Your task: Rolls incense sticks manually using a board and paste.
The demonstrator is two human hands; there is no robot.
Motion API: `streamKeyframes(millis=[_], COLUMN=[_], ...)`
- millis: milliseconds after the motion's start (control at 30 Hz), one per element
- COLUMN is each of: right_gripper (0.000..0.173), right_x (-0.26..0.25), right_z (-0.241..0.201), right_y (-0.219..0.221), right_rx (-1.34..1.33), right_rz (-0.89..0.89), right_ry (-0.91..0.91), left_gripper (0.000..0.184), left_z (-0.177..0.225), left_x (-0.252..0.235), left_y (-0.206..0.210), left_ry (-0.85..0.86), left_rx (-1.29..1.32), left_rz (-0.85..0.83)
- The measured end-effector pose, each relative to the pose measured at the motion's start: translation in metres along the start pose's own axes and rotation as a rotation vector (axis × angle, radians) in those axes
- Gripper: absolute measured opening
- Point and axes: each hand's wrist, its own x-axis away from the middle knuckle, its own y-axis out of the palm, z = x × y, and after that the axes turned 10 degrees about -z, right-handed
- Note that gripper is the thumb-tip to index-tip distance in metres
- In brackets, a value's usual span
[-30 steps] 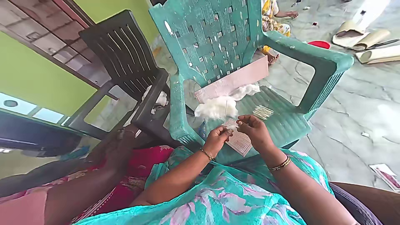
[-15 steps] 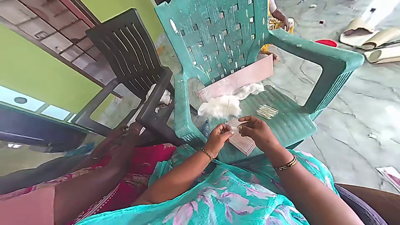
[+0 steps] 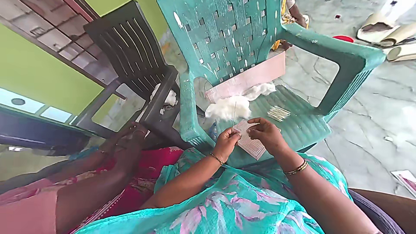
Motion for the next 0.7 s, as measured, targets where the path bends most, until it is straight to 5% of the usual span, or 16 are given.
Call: streamKeyframes(millis=[333,500,700], right_gripper=[0.037,0.042,0.048], right_x=[-0.011,-0.017,-0.024], right_z=[0.015,0.023,0.037], right_y=[-0.006,-0.004,0.0], right_rx=[0.302,0.623,0.817], right_rz=[-0.04,-0.108,-0.056], right_ry=[0.027,0.083,0.036], left_gripper=[0.013,0.029,0.038], left_z=[-0.009,-0.025,-0.028], left_x=[-0.004,-0.009,0.0], left_y=[-0.005,-0.015,-0.022], left_ry=[-0.158,-0.304,-0.273], left_rx=[-0.079,-0.385,-0.66], left_rz=[-0.027,-0.145,-0.194])
